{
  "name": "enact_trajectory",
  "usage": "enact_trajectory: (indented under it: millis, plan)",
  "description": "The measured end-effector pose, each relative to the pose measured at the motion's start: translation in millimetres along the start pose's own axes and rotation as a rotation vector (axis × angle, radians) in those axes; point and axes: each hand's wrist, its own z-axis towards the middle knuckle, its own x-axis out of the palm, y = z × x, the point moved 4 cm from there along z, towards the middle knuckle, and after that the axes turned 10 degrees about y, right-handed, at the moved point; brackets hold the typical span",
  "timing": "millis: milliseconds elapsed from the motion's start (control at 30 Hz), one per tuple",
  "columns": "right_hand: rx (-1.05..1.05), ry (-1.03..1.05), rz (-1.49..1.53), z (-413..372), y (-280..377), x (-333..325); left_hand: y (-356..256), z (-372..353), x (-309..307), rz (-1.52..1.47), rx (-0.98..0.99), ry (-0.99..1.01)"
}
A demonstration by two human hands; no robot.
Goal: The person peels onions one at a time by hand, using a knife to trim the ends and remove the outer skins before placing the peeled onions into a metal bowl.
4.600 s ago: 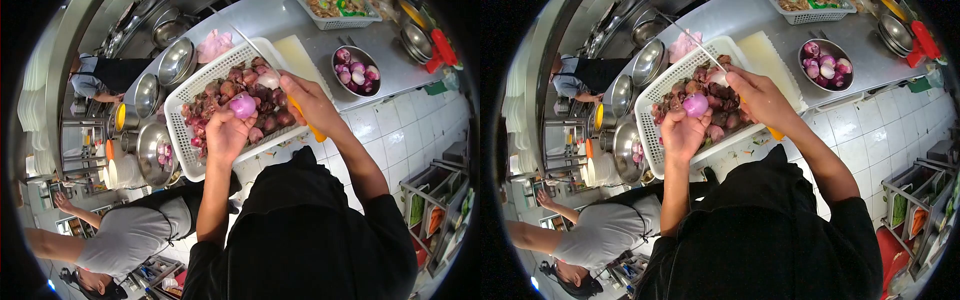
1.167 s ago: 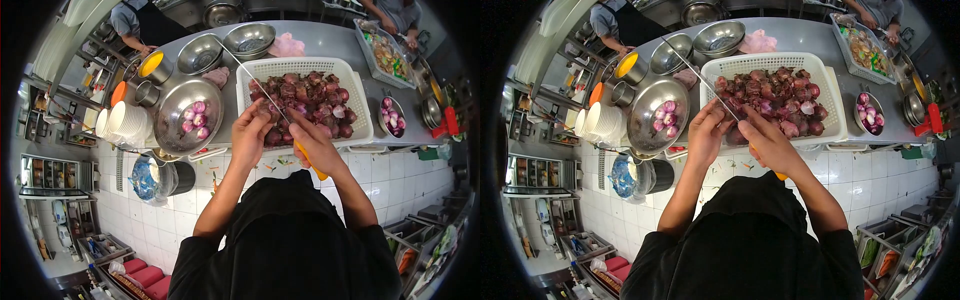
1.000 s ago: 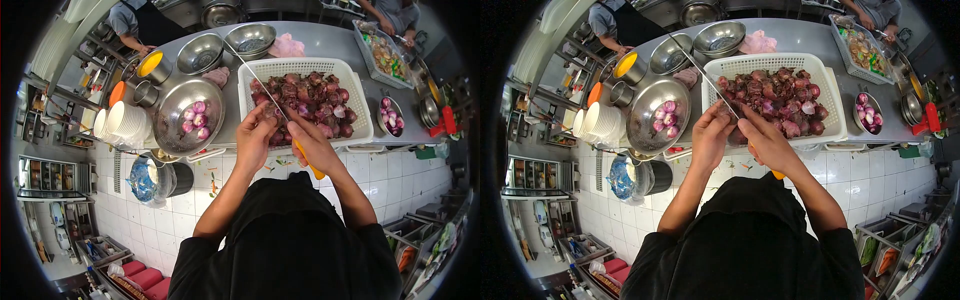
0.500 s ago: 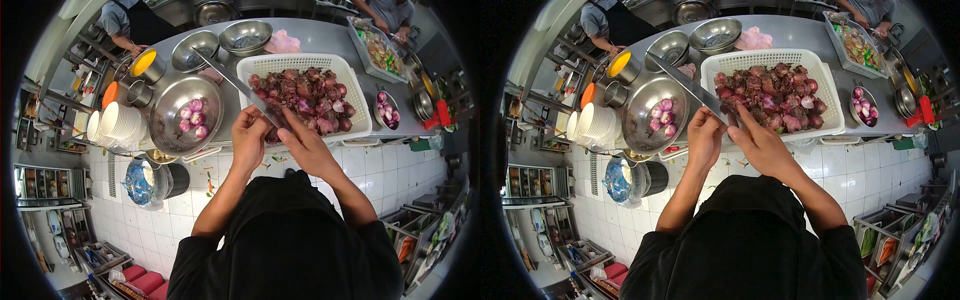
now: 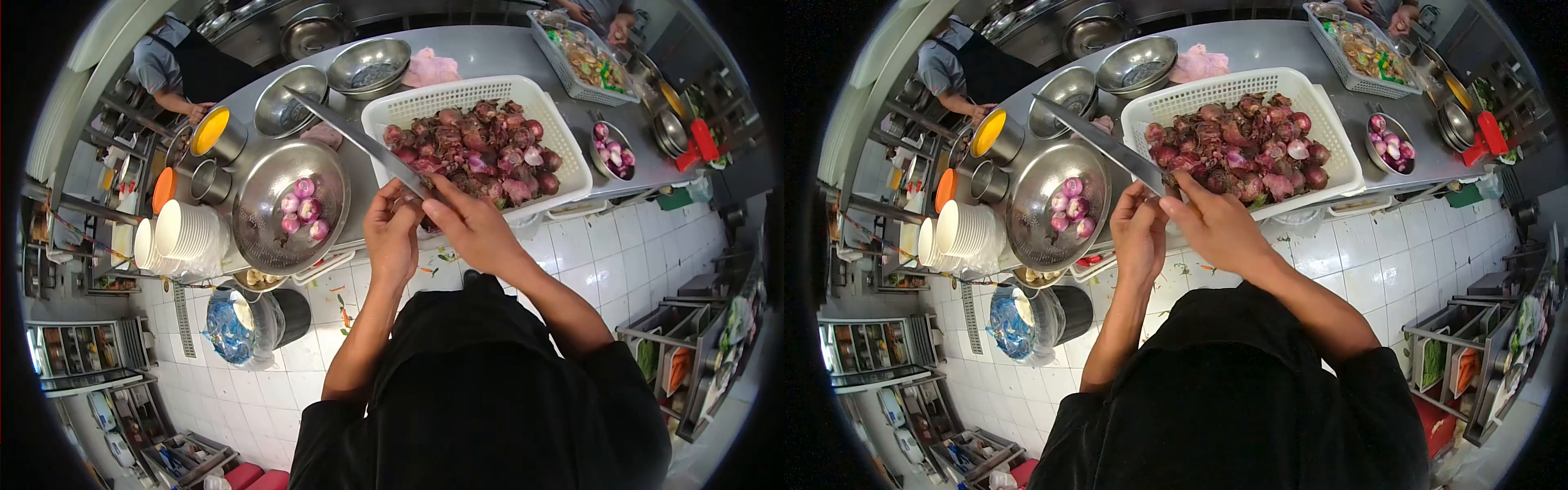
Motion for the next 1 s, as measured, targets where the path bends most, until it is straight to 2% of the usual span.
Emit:
enact_trajectory:
  millis: [33,133,267,433,600,900,1000]
  plan:
    - [0.005,0.005,0.072,3,-1,-1,-2,0,-1,-0.015,-0.002,0.010]
    - [0.250,0.040,0.369,3,4,-22,-16,-4,2,-0.056,-0.039,0.067]
    - [0.333,0.068,0.434,1,-1,-36,-21,4,-4,-0.121,-0.129,0.106]
    - [0.304,-0.022,0.319,5,-13,-41,-18,9,-2,-0.056,-0.151,0.109]
    - [0.382,-0.014,0.318,3,-22,-50,-22,13,5,-0.099,-0.146,0.061]
    - [0.287,0.204,0.394,2,5,-47,3,33,23,-0.212,-0.177,0.043]
    - [0.209,0.284,0.358,8,6,-50,11,37,30,-0.115,-0.110,0.007]
